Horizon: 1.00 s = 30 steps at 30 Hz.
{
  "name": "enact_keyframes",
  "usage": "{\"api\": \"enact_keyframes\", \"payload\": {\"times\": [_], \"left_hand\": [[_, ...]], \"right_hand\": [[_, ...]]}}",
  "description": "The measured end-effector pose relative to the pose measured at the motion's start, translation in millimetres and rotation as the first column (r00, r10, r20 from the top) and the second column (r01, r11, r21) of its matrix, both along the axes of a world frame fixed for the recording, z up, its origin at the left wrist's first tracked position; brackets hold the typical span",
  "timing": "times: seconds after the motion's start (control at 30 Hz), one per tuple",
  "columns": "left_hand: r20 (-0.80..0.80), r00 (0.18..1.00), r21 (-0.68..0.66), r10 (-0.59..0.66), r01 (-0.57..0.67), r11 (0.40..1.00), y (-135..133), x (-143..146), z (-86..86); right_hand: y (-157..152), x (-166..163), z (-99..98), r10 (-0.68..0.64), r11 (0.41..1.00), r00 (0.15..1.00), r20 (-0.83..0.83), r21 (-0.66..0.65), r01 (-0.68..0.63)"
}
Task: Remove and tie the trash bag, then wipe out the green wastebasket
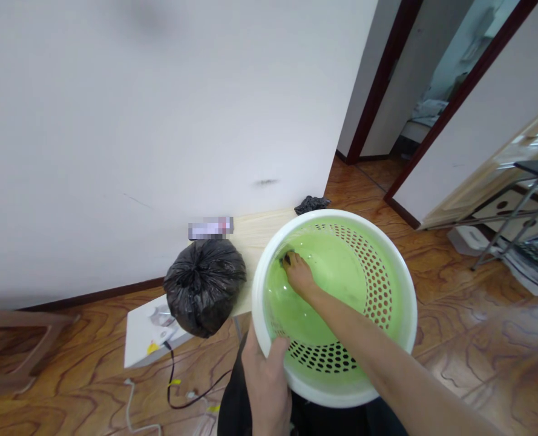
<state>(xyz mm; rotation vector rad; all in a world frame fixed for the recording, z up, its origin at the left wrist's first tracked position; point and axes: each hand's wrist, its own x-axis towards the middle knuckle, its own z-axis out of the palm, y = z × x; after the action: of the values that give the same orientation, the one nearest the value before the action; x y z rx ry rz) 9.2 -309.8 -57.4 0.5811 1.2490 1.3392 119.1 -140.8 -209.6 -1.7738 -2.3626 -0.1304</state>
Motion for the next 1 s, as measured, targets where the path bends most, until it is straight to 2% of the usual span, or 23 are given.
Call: {"api": "enact_keyframes", "payload": {"times": [0.07, 0.13, 0.17, 0.2, 0.23, 0.27, 0.33, 0.4, 0.5, 0.63, 0.8, 0.9, 1.0], "left_hand": [[0.071, 0.997, -0.009, 0.03, -0.029, 1.0, -2.4, 2.9, -0.4], [0.157, 0.985, -0.026, 0.071, -0.068, 0.997, -4.4, 6.9, 0.3], [0.193, 0.977, -0.037, 0.092, -0.086, 0.996, -5.5, 8.6, 0.6], [0.221, 0.969, -0.049, 0.113, -0.105, 0.993, -6.7, 9.4, 0.6], [0.238, 0.962, -0.06, 0.136, -0.125, 0.99, -7.8, 9.4, 0.2], [0.245, 0.957, -0.07, 0.156, -0.143, 0.987, -8.8, 8.4, -0.6], [0.249, 0.95, -0.077, 0.189, -0.175, 0.982, -10.2, 4.7, -3.0], [0.265, 0.944, -0.072, 0.198, -0.185, 0.98, -10.3, 1.1, -5.3], [0.298, 0.936, -0.051, 0.187, -0.18, 0.982, -7.3, 0.0, -5.5], [0.308, 0.937, -0.008, 0.165, -0.171, 0.985, 0.2, -0.5, -1.3], [0.28, 0.934, 0.04, 0.221, -0.241, 0.97, 7.4, -12.7, -1.9], [0.266, 0.932, 0.024, 0.246, -0.262, 0.965, 7.5, -17.6, -4.8], [0.268, 0.932, 0.029, 0.244, -0.261, 0.965, 5.0, -15.2, -6.6]], "right_hand": [[-8.7, 3.1, -4.8, 0.245, 0.969, 0.969, 0.035, -0.03, -0.244], [-13.6, 7.9, -6.2, 0.498, 0.866, 0.864, 0.067, -0.092, -0.492], [-13.4, 11.4, -4.8, 0.584, 0.81, 0.808, 0.076, -0.126, -0.573], [-11.3, 15.7, -1.7, 0.621, 0.78, 0.779, 0.08, -0.152, -0.607], [-7.6, 20.7, 2.7, 0.604, 0.793, 0.793, 0.08, -0.162, -0.587], [-2.9, 26.1, 8.1, 0.533, 0.841, 0.843, 0.077, -0.152, -0.519], [6.8, 36.0, 19.5, 0.293, 0.953, 0.955, 0.055, -0.095, -0.287], [11.5, 40.3, 28.2, 0.117, 0.992, 0.993, 0.025, -0.061, -0.115], [4.7, 30.1, 33.1, 0.155, 0.981, 0.987, -0.034, -0.111, -0.157], [-3.0, -0.1, 36.5, 0.21, 0.965, 0.973, -0.099, -0.136, -0.222], [33.1, -7.5, 53.3, 0.179, 0.978, 0.978, -0.112, -0.085, -0.189], [49.3, -0.3, 51.2, 0.051, 0.998, 0.99, -0.132, -0.02, -0.054], [40.7, -2.7, 32.3, -0.145, 0.985, 0.965, -0.217, 0.058, 0.161]]}}
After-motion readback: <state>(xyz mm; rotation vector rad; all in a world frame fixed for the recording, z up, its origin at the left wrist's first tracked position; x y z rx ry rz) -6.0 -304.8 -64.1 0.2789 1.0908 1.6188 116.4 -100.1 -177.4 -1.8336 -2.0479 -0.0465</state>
